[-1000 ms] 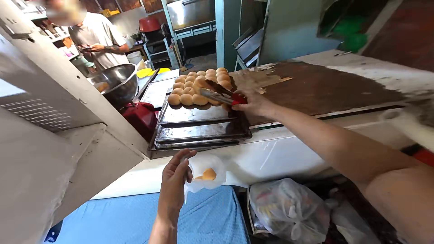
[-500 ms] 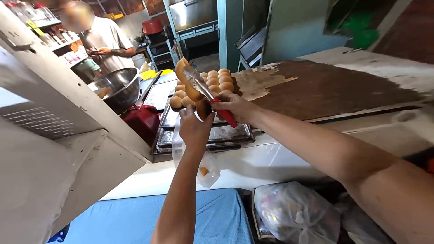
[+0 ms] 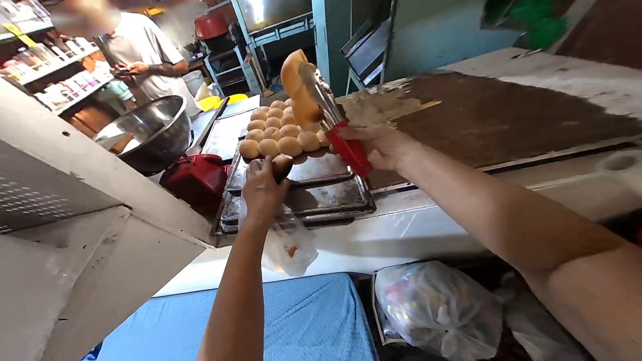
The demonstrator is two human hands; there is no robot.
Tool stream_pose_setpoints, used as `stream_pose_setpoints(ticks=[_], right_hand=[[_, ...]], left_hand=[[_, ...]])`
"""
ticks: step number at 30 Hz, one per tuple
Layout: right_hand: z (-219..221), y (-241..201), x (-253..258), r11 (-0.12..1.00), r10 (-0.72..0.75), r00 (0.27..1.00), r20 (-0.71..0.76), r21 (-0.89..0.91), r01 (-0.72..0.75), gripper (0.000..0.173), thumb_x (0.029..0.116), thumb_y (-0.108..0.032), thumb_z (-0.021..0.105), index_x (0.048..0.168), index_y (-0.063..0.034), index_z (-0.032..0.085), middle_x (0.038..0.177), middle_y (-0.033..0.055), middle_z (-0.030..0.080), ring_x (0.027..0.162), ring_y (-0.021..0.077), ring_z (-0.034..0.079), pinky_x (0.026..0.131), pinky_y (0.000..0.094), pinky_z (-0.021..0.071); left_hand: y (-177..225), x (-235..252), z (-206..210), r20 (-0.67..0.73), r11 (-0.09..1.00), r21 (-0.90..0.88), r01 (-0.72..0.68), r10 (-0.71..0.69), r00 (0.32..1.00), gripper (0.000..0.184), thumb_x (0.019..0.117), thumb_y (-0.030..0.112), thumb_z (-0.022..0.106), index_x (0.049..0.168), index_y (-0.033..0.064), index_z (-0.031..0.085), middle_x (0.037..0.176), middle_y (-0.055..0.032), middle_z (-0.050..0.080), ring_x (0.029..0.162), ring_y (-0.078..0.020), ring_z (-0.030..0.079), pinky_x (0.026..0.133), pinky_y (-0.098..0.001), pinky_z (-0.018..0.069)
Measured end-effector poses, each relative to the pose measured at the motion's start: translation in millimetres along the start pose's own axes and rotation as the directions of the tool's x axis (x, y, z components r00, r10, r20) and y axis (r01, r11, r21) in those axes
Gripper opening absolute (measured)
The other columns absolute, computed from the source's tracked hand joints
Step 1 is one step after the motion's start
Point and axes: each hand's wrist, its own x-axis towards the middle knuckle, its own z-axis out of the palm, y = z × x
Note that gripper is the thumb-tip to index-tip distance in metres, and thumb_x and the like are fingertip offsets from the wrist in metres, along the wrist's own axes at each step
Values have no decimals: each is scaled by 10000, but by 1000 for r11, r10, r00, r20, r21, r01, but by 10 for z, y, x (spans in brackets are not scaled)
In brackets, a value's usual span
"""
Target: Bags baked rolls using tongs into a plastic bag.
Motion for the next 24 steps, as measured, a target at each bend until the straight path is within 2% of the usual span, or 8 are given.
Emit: stream_pose_setpoints(ticks=[2, 4, 6, 8, 10, 16, 21, 24], right_hand=[[-65, -11, -81, 991, -65, 998, 1, -115, 65, 230, 1027, -195, 574, 1238, -103, 576, 915, 54, 695, 713, 136, 681, 635, 280, 599], [-142, -10, -234, 954, -134, 988, 72, -262, 148, 231, 996, -165, 588, 1213, -88, 602, 922, 41, 694, 718, 113, 670, 642, 260, 594], [-187, -11, -439, 884, -182, 970, 163, -405, 234, 258, 941, -127, 611, 1191, -69, 636, 902, 30, 693, 702, 91, 650, 630, 240, 575], [-206, -12, -643, 806, -164, 957, 238, -527, 269, 322, 899, -130, 645, 1213, -55, 659, 918, 37, 708, 716, 95, 649, 639, 252, 564], [-225, 30, -785, 747, -121, 941, 317, -595, 297, 368, 873, -160, 677, 1225, -54, 675, 935, 41, 730, 743, 107, 677, 655, 261, 584], [-4, 215, -888, 472, -42, 883, 467, -770, 430, 374, 810, -245, 839, 1156, -145, 738, 913, -36, 759, 792, 56, 714, 709, 255, 616], [492, 239, -884, 102, 59, 833, 550, -833, 543, 364, 847, -391, 816, 1127, -172, 736, 988, -20, 703, 910, 109, 663, 818, 362, 564], [720, 443, -799, -16, 111, 836, 537, -840, 542, 341, 883, -426, 767, 1123, -188, 723, 1000, -3, 686, 921, 169, 660, 797, 449, 549]], left_hand=[[-74, -47, -176, 30, 989, -149, 13, -8, 1000, 667, 921, 291, 762, 1471, 28, 492, 1332, -301, 558, 1108, -472, 612, 876, -653, 516], [-139, -216, -440, 51, 921, -386, 54, -37, 998, 538, 1012, 271, 635, 1482, 59, 483, 1314, -212, 620, 947, -327, 669, 758, -504, 560], [-160, -423, -699, 145, 733, -661, 162, -87, 986, 391, 1067, 259, 498, 1437, 138, 528, 1222, -66, 685, 726, -104, 622, 552, -249, 475], [-147, -617, -914, 243, 499, -825, 266, -112, 964, 347, 1086, 220, 423, 1405, 159, 546, 1204, -35, 689, 656, -38, 598, 496, -158, 437], [-119, -793, -1056, 275, 411, -860, 302, -126, 953, 351, 1090, 197, 401, 1410, 171, 545, 1245, -31, 679, 657, -33, 591, 506, -151, 433], [29, -1146, -1195, 253, 441, -867, 231, -10, 967, 391, 1072, 162, 407, 1437, 187, 542, 1298, -38, 659, 572, -12, 513, 479, -141, 396], [174, -1346, -1152, 283, 418, -878, 233, 62, 957, 417, 1035, 141, 479, 1443, 183, 554, 940, -40, 659, 551, -24, 474, 490, -145, 390], [214, -1440, -1140, 289, 381, -892, 242, 71, 955, 423, 1021, 138, 491, 1437, 170, 558, 1053, -53, 686, 576, -27, 517, 508, -147, 429]])
